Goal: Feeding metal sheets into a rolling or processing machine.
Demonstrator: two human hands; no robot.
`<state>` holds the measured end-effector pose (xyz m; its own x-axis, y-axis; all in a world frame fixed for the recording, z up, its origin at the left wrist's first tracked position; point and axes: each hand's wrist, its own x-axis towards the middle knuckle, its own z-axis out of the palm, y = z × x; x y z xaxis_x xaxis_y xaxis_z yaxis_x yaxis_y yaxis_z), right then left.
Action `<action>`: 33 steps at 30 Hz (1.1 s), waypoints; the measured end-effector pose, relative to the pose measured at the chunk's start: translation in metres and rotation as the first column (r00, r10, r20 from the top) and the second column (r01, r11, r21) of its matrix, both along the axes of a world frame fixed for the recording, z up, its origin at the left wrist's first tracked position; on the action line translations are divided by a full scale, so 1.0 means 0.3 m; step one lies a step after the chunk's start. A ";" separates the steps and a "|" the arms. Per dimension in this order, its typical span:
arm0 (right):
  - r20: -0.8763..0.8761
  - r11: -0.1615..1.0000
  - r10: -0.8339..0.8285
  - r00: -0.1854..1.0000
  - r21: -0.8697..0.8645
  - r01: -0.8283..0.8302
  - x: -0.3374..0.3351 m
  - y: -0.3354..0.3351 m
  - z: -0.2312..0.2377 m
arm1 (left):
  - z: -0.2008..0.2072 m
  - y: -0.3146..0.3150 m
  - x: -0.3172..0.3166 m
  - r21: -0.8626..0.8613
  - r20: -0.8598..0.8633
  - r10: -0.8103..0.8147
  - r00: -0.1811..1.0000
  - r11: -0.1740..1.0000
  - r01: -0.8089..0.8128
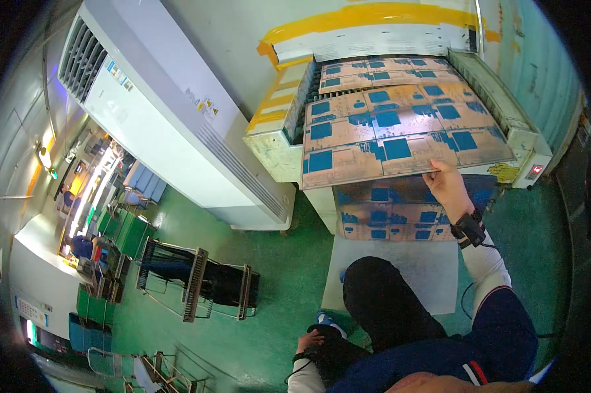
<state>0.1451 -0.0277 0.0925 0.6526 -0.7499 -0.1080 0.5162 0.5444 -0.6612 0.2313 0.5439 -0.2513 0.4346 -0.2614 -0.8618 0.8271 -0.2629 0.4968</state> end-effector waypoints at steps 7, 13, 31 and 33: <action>0.006 0.997 -0.044 0.999 0.062 0.044 0.043 -0.061 -0.078 | -0.032 0.019 0.002 -0.026 -0.023 0.015 1.000 1.000 -0.015; 0.023 0.997 -0.048 0.999 0.058 0.046 0.069 -0.072 -0.056 | -0.045 0.020 0.007 -0.019 -0.068 0.046 0.997 0.999 -0.048; -0.020 0.999 -0.043 0.999 0.007 0.043 0.106 -0.151 -0.085 | -0.002 0.004 0.004 -0.007 -0.021 -0.026 0.999 1.000 0.026; -0.027 1.000 -0.016 1.000 -0.001 0.016 0.123 -0.152 -0.084 | -0.001 0.000 -0.001 -0.012 0.003 0.009 1.000 1.000 -0.008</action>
<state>0.1819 -0.0732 0.0673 0.6377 -0.7601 -0.1251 0.5066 0.5362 -0.6752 0.2311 0.5437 -0.2517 0.4396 -0.2678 -0.8574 0.8277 -0.2499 0.5024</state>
